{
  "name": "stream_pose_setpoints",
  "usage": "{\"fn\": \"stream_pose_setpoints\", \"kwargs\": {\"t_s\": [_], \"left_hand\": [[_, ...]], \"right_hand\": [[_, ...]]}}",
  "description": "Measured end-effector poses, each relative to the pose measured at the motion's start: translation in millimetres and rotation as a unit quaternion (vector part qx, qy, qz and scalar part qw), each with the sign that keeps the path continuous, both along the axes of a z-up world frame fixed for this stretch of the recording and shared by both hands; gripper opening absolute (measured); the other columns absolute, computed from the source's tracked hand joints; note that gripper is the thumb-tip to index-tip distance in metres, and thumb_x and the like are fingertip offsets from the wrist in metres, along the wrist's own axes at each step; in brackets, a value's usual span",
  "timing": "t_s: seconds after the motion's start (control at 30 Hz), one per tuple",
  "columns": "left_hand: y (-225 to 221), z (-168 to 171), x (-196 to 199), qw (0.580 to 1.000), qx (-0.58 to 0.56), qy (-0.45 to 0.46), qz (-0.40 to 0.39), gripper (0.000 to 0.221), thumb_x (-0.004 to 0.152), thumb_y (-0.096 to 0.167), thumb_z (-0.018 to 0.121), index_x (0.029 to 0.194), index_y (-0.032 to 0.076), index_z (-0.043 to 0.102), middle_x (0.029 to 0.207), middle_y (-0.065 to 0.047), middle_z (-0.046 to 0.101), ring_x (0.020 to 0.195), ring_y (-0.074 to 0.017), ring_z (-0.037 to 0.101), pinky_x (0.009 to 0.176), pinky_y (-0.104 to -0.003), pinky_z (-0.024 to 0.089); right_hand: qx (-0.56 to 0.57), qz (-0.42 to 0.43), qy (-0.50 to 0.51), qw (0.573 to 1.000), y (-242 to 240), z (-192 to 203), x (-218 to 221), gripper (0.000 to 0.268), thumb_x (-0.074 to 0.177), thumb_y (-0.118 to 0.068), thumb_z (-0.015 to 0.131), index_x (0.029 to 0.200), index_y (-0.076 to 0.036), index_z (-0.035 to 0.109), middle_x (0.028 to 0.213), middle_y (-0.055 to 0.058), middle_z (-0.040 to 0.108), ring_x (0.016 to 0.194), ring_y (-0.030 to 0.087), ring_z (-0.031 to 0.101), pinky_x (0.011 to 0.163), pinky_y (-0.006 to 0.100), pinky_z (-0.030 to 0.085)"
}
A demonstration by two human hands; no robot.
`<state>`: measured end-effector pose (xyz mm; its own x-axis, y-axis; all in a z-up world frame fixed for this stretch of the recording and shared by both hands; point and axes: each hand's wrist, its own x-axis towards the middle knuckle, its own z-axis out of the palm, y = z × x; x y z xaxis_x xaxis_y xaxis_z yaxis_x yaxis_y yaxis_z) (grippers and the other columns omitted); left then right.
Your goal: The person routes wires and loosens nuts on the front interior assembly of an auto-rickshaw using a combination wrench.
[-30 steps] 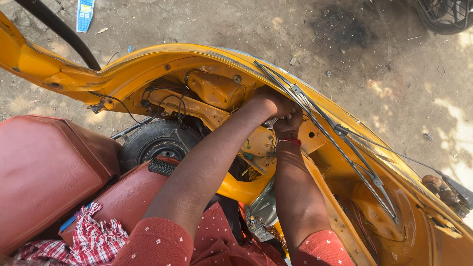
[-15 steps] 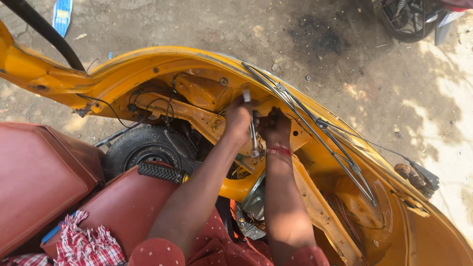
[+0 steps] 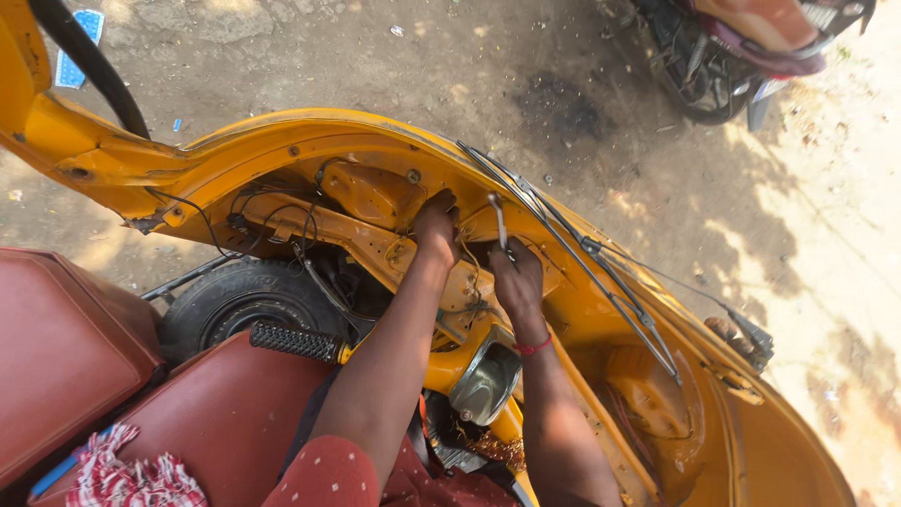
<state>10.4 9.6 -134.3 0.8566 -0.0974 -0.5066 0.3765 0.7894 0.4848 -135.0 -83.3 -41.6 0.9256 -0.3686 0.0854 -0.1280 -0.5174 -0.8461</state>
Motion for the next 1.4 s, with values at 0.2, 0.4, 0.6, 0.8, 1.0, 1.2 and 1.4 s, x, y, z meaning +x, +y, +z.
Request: {"fn": "stream_pose_setpoints", "kwargs": {"t_s": [0.2,0.4,0.6,0.8,1.0,1.2,1.4], "left_hand": [[-24.5,-17.9,46.0,0.935,0.193,-0.227,-0.192,0.033,0.093,0.018,0.070,0.120,-0.002,0.075,0.114,-0.017,0.074,0.095,-0.0221,0.065,0.081,-0.036,0.051],[-7.8,-13.6,43.2,0.864,0.285,-0.249,-0.332,0.037,0.091,0.022,0.065,0.123,0.003,0.068,0.117,-0.013,0.073,0.098,-0.0215,0.069,0.083,-0.036,0.055],[-11.6,7.4,48.2,0.828,0.318,-0.357,-0.294,0.034,0.087,0.020,0.069,0.115,0.002,0.070,0.117,-0.013,0.075,0.105,-0.0189,0.068,0.091,-0.037,0.052],[-49.0,-9.1,-24.8,0.859,0.469,-0.191,0.082,0.027,0.079,0.014,0.077,0.099,-0.003,0.073,0.097,-0.017,0.071,0.087,-0.0250,0.066,0.077,-0.038,0.054],[-81.5,1.3,-39.7,0.963,-0.234,0.013,-0.132,0.009,0.087,0.015,0.066,0.087,0.006,0.068,0.084,-0.010,0.067,0.075,-0.0214,0.064,0.069,-0.032,0.053],[-65.0,48.9,-28.5,0.933,-0.325,0.117,-0.100,0.029,0.082,0.033,0.061,0.066,0.016,0.043,0.059,0.001,0.036,0.056,-0.0151,0.043,0.051,-0.031,0.037],[-73.8,27.1,-3.9,0.922,-0.359,0.058,-0.130,0.019,0.086,0.025,0.060,0.074,0.016,0.049,0.066,0.001,0.046,0.056,-0.0121,0.040,0.046,-0.027,0.034]], "right_hand": [[-0.314,0.025,0.185,0.931,4.5,52.0,10.3,0.085,0.088,-0.033,0.066,0.163,-0.022,0.027,0.090,0.030,0.071,0.086,0.050,0.068,0.079,0.056,0.054],[-0.338,0.022,0.234,0.911,0.8,44.6,38.7,0.069,0.090,-0.035,0.065,0.150,-0.017,0.036,0.103,0.027,0.073,0.094,0.047,0.071,0.083,0.058,0.056],[-0.314,-0.003,0.221,0.923,-14.6,19.0,59.3,0.071,0.083,-0.035,0.071,0.145,-0.022,0.040,0.100,0.027,0.071,0.092,0.049,0.068,0.082,0.060,0.054],[-0.285,-0.045,0.202,0.936,4.1,22.9,42.8,0.074,0.088,-0.026,0.063,0.157,-0.022,0.035,0.091,0.030,0.072,0.087,0.050,0.069,0.079,0.059,0.054],[-0.176,-0.094,0.060,0.978,9.0,31.7,-6.9,0.054,0.090,-0.022,0.061,0.143,-0.014,0.056,0.088,0.022,0.075,0.083,0.037,0.074,0.075,0.048,0.056],[-0.129,-0.155,0.114,0.973,2.5,42.4,-10.2,0.046,0.087,-0.027,0.068,0.129,-0.009,0.068,0.078,0.020,0.073,0.070,0.029,0.073,0.070,0.042,0.055],[-0.129,-0.137,0.074,0.979,20.5,43.7,4.4,0.057,0.083,-0.026,0.067,0.138,-0.013,0.060,0.087,0.020,0.075,0.076,0.034,0.075,0.071,0.045,0.056]]}}
